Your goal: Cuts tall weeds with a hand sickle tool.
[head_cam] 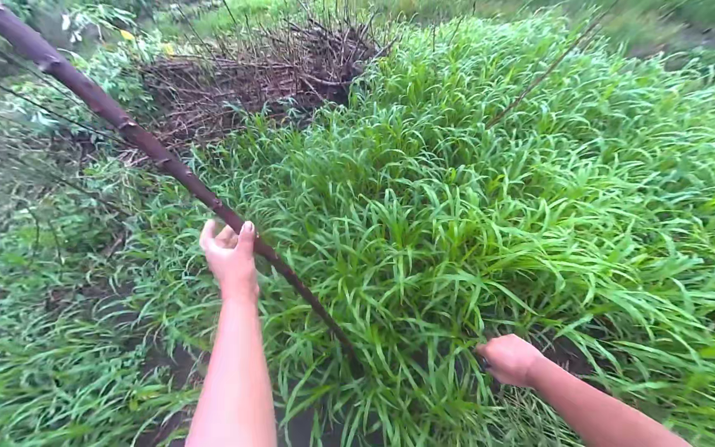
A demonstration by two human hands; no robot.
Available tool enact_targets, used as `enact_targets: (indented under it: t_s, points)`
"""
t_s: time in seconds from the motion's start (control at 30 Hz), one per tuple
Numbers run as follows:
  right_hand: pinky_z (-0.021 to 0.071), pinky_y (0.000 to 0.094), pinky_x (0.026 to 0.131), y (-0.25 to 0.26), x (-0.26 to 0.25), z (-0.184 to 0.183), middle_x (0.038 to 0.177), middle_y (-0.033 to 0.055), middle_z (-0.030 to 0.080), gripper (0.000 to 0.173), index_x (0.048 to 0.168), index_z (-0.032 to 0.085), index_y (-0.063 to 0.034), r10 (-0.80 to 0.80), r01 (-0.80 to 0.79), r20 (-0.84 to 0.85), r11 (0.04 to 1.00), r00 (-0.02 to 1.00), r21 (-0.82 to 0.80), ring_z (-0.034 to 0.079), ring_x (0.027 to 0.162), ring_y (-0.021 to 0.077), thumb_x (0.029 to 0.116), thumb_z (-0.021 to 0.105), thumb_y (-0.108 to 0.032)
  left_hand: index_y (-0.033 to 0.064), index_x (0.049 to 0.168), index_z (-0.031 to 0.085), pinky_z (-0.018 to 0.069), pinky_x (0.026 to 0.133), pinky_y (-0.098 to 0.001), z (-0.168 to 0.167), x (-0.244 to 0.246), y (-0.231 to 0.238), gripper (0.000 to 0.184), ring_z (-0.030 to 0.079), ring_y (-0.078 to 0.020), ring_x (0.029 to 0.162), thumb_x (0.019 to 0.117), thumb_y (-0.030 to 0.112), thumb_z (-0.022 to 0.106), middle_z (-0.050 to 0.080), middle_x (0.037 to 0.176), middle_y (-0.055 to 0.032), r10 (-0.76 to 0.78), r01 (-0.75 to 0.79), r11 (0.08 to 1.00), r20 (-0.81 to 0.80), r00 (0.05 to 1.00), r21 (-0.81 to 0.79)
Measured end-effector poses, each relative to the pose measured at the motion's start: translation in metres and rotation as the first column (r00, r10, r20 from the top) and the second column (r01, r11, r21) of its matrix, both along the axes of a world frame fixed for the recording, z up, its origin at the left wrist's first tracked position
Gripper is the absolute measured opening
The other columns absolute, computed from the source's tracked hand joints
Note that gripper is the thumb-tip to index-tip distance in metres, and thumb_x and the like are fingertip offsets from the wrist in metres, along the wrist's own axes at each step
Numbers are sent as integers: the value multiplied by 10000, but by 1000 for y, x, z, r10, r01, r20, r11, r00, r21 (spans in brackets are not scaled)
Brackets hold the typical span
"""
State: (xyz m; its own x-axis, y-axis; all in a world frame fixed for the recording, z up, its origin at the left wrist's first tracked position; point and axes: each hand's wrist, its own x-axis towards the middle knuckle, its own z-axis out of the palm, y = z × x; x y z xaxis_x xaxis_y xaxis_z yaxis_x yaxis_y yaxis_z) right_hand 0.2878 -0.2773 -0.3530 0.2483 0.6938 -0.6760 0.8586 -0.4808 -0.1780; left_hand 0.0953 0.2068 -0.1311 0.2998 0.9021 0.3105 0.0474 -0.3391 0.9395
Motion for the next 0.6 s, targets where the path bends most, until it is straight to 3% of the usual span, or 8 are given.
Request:
enact_targets:
  t_s: [0.07, 0.17, 0.3, 0.4, 0.47, 0.53, 0.57, 0.6]
  points:
    - [535, 675, 856, -11, -5, -4, 1031, 161, 741, 328, 1169, 688, -114, -3, 4, -20, 999, 1000, 40, 710, 991, 408, 936, 642, -341, 111, 1609, 225, 543, 1028, -424, -18, -25, -25, 975, 592, -232, 1285, 877, 380, 810, 514, 1498, -146, 86, -86, 996, -25, 996, 30]
    - [537, 678, 841, -39, -14, -11, 1009, 161, 739, 335, 1192, 680, -132, -31, 33, -27, 998, 999, 58, 712, 957, 408, 937, 645, -346, 58, 1610, 188, 522, 1074, -396, -74, -76, -90, 921, 552, -242, 1348, 933, 327, 753, 452, 1548, -192, 87, -91, 995, -112, 990, -31]
    - [539, 689, 810, -92, -33, -26, 1017, 177, 734, 436, 1337, 613, -157, -95, 96, -44, 995, 995, 16, 711, 944, 431, 941, 652, -336, 81, 1619, 210, 523, 1010, -463, -175, -136, -226, 808, 548, -260, 1325, 987, 284, 670, 465, 1536, -195, 11, -134, 923, -324, 946, -360]
    - [535, 693, 861, -153, -57, -30, 1118, 187, 728, 515, 1470, 523, -183, -374, 383, -94, 916, 923, 119, 704, 1021, 432, 997, 591, -374, 81, 1621, 201, 556, 931, -500, -240, -173, -346, 807, 610, -304, 1226, 991, 271, 669, 526, 1465, -225, -196, -89, 814, -416, 888, -573]
    - [542, 615, 960, -199, -74, -9, 1188, 146, 725, 554, 1511, 522, -205, -685, 712, -202, 645, 700, 277, 701, 1083, 341, 1008, 594, -424, 78, 1614, 220, 570, 928, -527, -267, -191, -422, 799, 633, -333, 1206, 987, 278, 673, 550, 1441, -231, -361, -36, 732, -431, 827, -681]
    - [574, 498, 967, -247, -95, 26, 1224, 124, 716, 535, 1454, 583, -150, -824, 885, -391, 254, 410, 391, 707, 1074, 242, 977, 672, -377, 78, 1617, 218, 570, 944, -551, -280, -200, -494, 813, 637, -355, 1217, 980, 271, 685, 553, 1447, -234, -521, 23, 635, -407, 750, -772]
    - [602, 454, 907, -272, -107, 46, 1224, 112, 717, 518, 1425, 605, -126, -830, 913, -483, 74, 279, 401, 718, 1016, 210, 959, 707, -330, 83, 1619, 216, 572, 947, -547, -285, -202, -529, 821, 643, -349, 1210, 977, 280, 688, 563, 1440, -226, -597, 58, 581, -377, 708, -812]
    - [617, 429, 768, -298, -121, 65, 1177, 100, 727, 496, 1401, 623, -115, -813, 918, -556, -73, 170, 389, 714, 874, 192, 946, 723, -286, 82, 1619, 213, 576, 944, -539, -289, -201, -563, 818, 653, -340, 1195, 980, 289, 681, 578, 1425, -218, -663, 93, 523, -336, 669, -847]
